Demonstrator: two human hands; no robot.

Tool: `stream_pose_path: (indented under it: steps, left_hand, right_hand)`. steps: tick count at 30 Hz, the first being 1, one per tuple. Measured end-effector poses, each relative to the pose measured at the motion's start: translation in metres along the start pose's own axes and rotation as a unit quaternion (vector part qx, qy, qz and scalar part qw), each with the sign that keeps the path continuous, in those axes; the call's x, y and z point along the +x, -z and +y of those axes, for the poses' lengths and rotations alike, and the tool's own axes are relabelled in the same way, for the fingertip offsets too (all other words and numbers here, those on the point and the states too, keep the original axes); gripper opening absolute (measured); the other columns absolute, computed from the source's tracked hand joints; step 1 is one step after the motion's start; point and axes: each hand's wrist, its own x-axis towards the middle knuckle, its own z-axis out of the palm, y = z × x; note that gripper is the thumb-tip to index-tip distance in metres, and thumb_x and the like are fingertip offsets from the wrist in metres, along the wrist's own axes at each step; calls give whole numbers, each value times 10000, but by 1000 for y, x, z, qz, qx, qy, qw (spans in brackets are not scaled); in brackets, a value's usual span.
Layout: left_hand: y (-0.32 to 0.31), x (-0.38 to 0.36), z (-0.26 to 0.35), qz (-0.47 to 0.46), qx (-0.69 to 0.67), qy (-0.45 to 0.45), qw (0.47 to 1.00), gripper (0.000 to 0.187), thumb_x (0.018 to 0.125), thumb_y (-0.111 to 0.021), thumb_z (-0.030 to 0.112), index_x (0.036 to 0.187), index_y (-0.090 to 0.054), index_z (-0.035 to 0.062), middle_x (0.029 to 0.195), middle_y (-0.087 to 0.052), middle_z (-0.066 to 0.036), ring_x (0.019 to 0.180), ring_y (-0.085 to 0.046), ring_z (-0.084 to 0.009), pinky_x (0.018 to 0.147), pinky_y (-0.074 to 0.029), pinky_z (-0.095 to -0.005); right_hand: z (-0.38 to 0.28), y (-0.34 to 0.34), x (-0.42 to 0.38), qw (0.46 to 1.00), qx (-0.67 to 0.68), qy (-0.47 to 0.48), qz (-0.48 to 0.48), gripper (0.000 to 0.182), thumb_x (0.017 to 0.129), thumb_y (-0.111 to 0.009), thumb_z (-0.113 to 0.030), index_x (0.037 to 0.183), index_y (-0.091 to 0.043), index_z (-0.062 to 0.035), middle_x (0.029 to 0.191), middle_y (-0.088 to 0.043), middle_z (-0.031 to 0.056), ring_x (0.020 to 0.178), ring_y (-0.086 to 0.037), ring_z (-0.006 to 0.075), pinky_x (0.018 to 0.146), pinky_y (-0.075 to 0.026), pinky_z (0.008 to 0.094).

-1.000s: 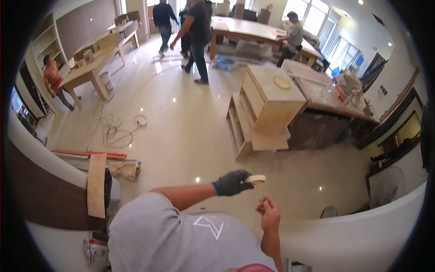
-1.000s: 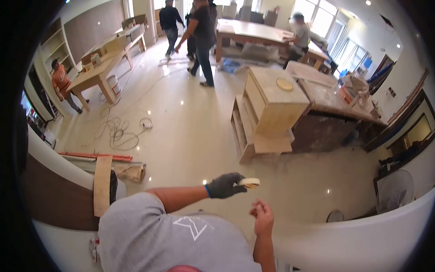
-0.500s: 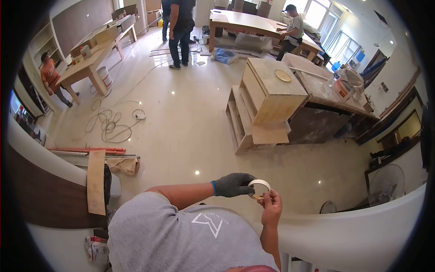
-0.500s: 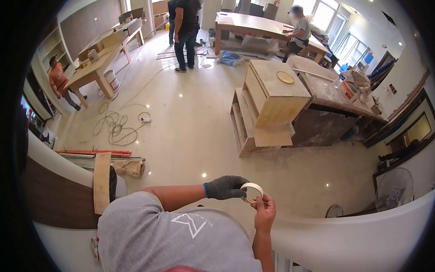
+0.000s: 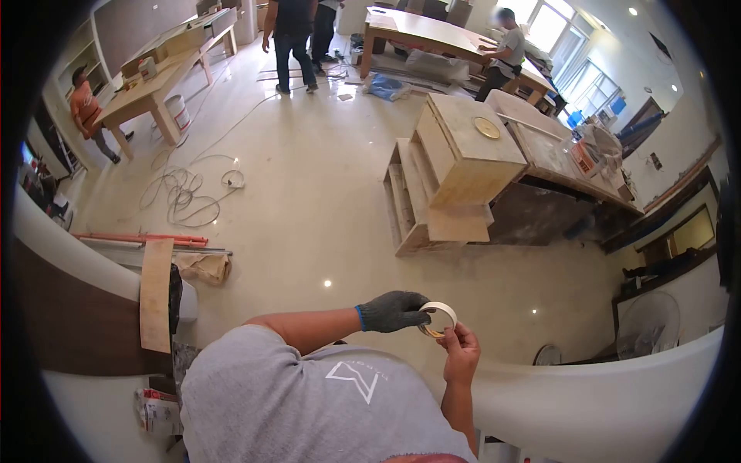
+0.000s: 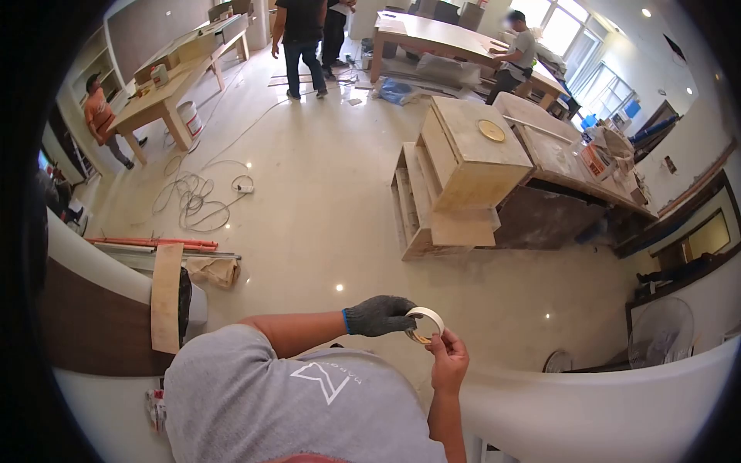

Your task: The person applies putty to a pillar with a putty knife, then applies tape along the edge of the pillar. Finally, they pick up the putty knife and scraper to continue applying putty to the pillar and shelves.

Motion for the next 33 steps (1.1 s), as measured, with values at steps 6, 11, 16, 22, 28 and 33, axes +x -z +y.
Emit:
stream_pose_path:
  steps: [6,11,16,22,28,33]
  left_hand:
    - [9,37,13,-7,-43,-59,997,428,919,-636,418,1125,-690,46,987,-721,-165,897,-685,-284,819,-519,-399]
    - [4,107,118,-35,29,-195,980,418,836,-678,435,1016,-730,61,956,-718,-195,902,-687,-363,806,-529,-435]
    - [-33,113,187,-69,52,-291,953,410,832,-672,431,997,-714,58,953,-696,-204,930,-662,-393,826,-523,-474]
    - [-45,71,124,-125,45,-171,976,440,886,-669,429,1089,-677,39,1005,-685,-214,933,-650,-373,846,-508,-454]
    - [-30,5,40,-33,19,-10,999,417,940,-667,398,1146,-658,36,1017,-692,-181,948,-657,-280,865,-505,-397]
    - [-13,-20,22,141,19,-36,989,377,911,-733,363,1109,-644,54,998,-692,-177,924,-658,-300,852,-510,-403]
  right_hand:
    - [4,8,11,995,41,-14,85,299,971,-677,-172,1203,-606,2,975,-671,71,738,-638,117,692,-562,271]
    - [-21,54,28,974,169,91,121,331,1000,-635,-286,1237,-578,-62,1032,-669,37,779,-606,92,716,-532,261]
    - [-29,96,22,935,260,201,133,362,990,-642,-306,1257,-578,-70,1124,-678,50,883,-653,137,824,-543,289]
    - [-32,91,-19,966,207,85,131,277,1007,-615,-187,1251,-561,-68,1125,-674,77,933,-670,145,796,-571,309]
    - [5,46,-16,994,68,-3,88,220,948,-676,-94,1137,-603,-10,946,-668,80,703,-624,138,643,-560,285]
    - [-12,44,-5,995,-74,43,52,186,998,-586,-150,880,-568,-7,676,-513,29,556,-490,106,511,-474,284]
